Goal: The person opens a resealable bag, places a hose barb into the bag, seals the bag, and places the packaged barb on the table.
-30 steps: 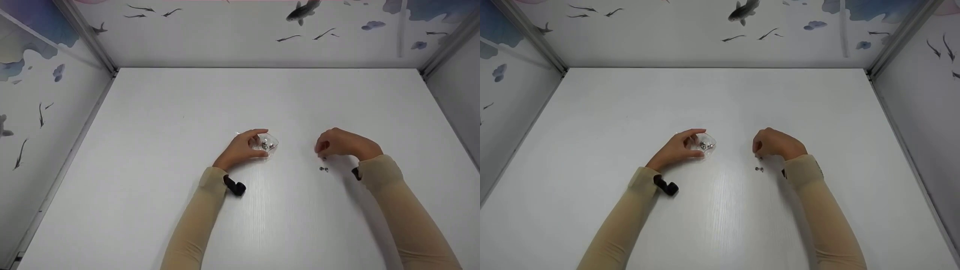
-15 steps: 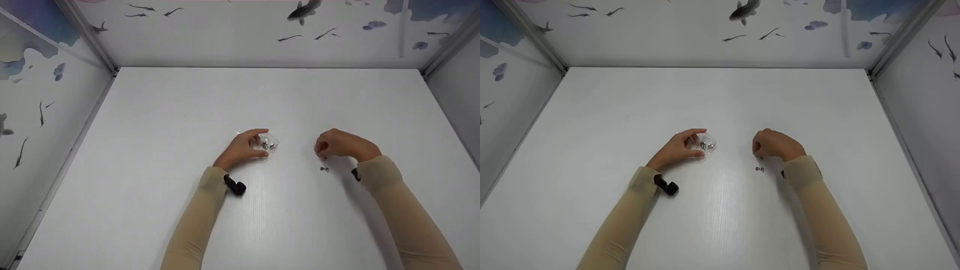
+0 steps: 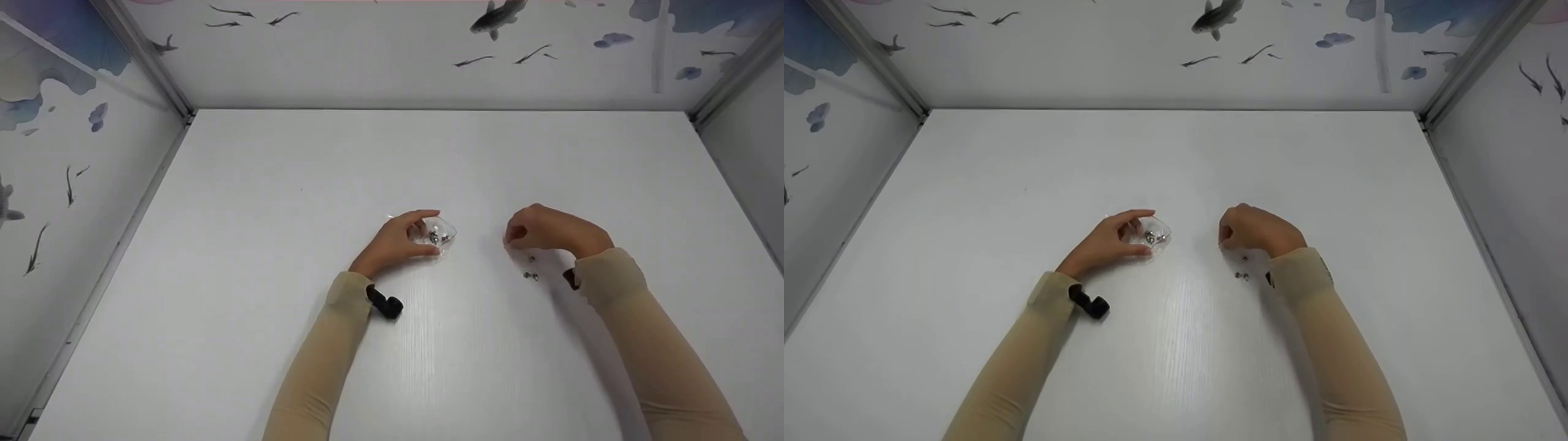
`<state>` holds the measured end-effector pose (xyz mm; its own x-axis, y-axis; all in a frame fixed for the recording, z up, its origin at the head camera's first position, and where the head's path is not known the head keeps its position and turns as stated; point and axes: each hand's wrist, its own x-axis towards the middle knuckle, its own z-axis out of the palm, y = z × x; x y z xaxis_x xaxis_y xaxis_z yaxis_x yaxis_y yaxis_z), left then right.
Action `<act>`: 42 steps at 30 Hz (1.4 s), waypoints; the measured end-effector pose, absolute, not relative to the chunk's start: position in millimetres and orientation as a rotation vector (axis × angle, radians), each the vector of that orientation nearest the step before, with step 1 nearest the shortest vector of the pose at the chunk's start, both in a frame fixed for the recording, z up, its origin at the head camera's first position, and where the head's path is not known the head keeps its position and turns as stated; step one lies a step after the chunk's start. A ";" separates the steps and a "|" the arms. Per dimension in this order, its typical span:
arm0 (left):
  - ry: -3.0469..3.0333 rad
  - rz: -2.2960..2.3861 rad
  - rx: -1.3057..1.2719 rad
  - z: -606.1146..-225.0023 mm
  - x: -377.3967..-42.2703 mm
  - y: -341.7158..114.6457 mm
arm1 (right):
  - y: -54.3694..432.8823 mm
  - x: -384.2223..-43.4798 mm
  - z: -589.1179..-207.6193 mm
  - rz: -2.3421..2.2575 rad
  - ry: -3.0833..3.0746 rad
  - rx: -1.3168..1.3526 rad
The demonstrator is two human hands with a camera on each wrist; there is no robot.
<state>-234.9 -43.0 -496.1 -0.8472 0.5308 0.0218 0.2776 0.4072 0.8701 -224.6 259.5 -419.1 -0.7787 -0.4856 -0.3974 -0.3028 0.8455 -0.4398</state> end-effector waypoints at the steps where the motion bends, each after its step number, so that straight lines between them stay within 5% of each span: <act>1: 2.407 1.416 0.708 -496.4 -235.0 -42.7 | 257.8 -225.4 -418.4 -0.486 2.518 -0.579; 42: 2.407 1.428 0.704 -496.7 -235.0 -42.0 | 166.0 -242.4 -414.1 -0.662 2.559 -0.889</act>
